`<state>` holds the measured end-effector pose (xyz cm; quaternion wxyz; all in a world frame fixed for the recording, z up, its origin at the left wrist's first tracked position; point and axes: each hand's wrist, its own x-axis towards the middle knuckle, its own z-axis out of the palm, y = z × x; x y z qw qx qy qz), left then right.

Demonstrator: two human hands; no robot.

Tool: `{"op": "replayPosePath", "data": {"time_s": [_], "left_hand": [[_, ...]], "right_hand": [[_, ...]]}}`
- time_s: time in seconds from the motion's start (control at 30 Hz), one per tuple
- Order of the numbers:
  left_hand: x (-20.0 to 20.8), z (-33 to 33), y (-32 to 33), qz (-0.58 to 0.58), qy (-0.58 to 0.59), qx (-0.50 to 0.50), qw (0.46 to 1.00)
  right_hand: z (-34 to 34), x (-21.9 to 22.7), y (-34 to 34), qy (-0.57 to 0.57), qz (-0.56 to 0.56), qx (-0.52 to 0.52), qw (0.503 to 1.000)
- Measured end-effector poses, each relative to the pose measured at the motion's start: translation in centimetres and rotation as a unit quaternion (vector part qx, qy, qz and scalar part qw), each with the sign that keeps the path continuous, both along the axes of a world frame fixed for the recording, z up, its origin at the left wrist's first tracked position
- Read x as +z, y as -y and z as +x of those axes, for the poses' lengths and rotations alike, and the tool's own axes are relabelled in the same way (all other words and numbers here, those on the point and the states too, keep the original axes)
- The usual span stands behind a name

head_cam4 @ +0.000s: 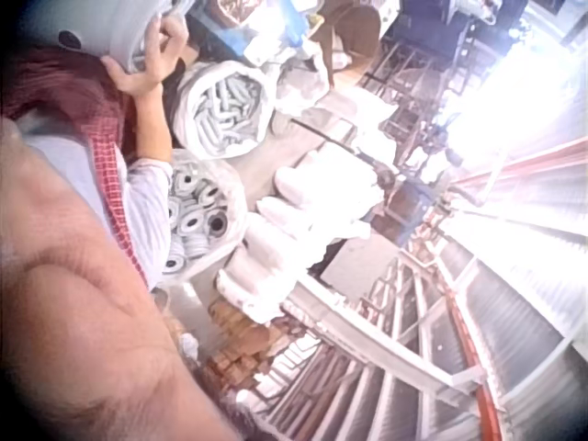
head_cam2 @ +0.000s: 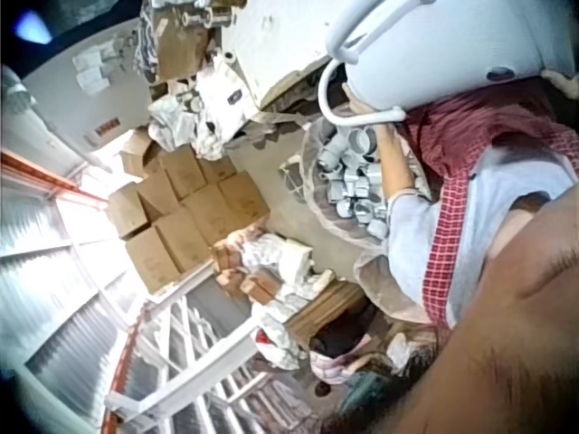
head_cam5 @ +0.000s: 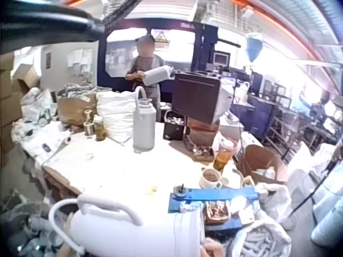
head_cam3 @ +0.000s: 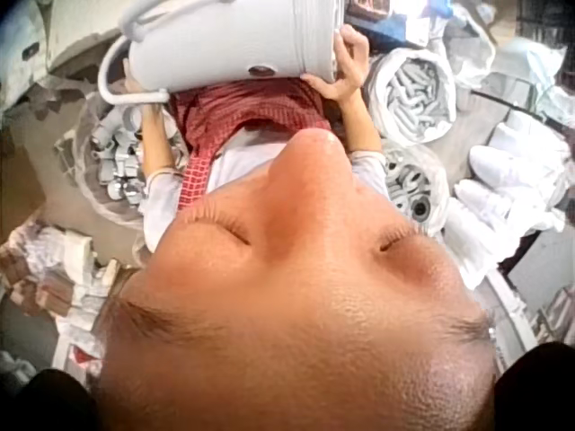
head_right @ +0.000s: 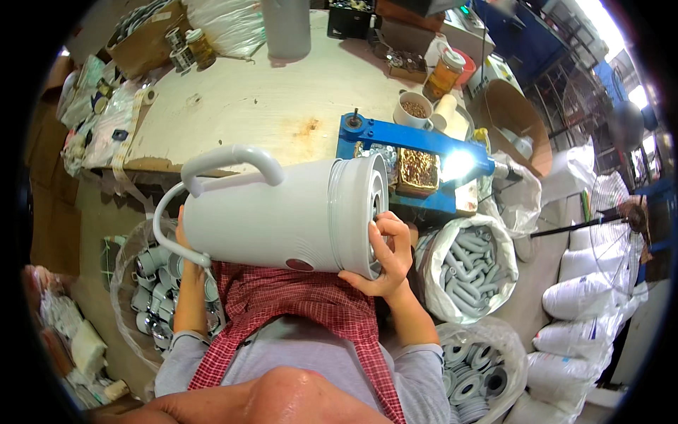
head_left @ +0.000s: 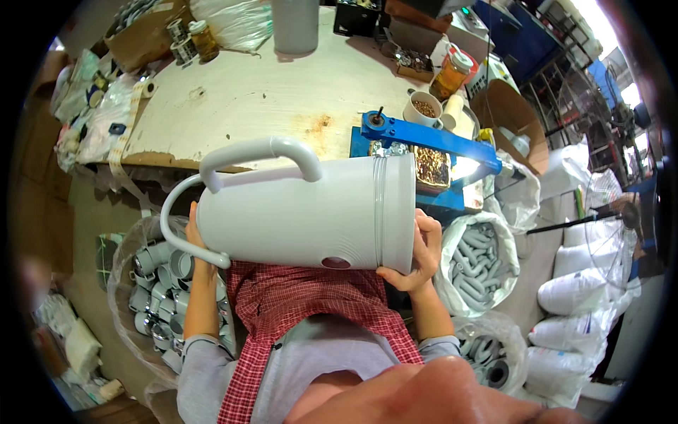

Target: The person assembles grey electric kettles by hand in a workshop setting. They pick up kettle bodies, insert small metal components into the base, and attach grey plastic handles. The person works at a table cluttered with parts and finished units, repeatedly performing the assembly steps.

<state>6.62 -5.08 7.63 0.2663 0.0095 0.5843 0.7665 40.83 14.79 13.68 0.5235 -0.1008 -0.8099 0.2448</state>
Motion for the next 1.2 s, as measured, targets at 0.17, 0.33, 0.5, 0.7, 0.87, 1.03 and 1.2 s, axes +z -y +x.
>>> {"op": "replayPosePath", "data": {"time_s": [0.17, 0.33, 0.5, 0.7, 0.87, 1.03, 1.2], "left_hand": [[-2.2, -4.7, 2.0, -0.028, -0.014, -0.081, 0.996], [-2.7, -6.6, 4.2, -0.060, -0.019, -0.117, 0.991], [1.1, -5.1, 3.7, 0.048, -0.029, 0.010, 0.998], [6.5, -2.9, 10.5, 0.082, -0.324, 0.168, 0.927], [7.7, -5.7, 14.1, -0.077, -0.364, 0.249, 0.894], [18.3, -14.0, 11.0, -0.070, -0.595, 0.180, 0.780], [25.0, -27.5, 6.0, -0.152, -0.568, 0.136, 0.797]], "right_hand": [[-1.1, 1.9, 0.3, 0.011, 0.044, 0.098, 0.994], [-2.7, 3.6, 2.1, -0.013, 0.131, 0.180, 0.975], [-4.9, 2.8, 1.8, -0.031, 0.069, 0.087, 0.993], [-11.4, -4.6, 1.5, -0.075, -0.538, 0.190, 0.818], [-17.8, -1.9, -1.1, 0.041, -0.607, 0.211, 0.765], [-29.0, -1.2, -7.0, 0.350, -0.669, 0.271, 0.597], [-42.0, 4.6, -23.2, 0.241, -0.098, 0.007, 0.966]]}}
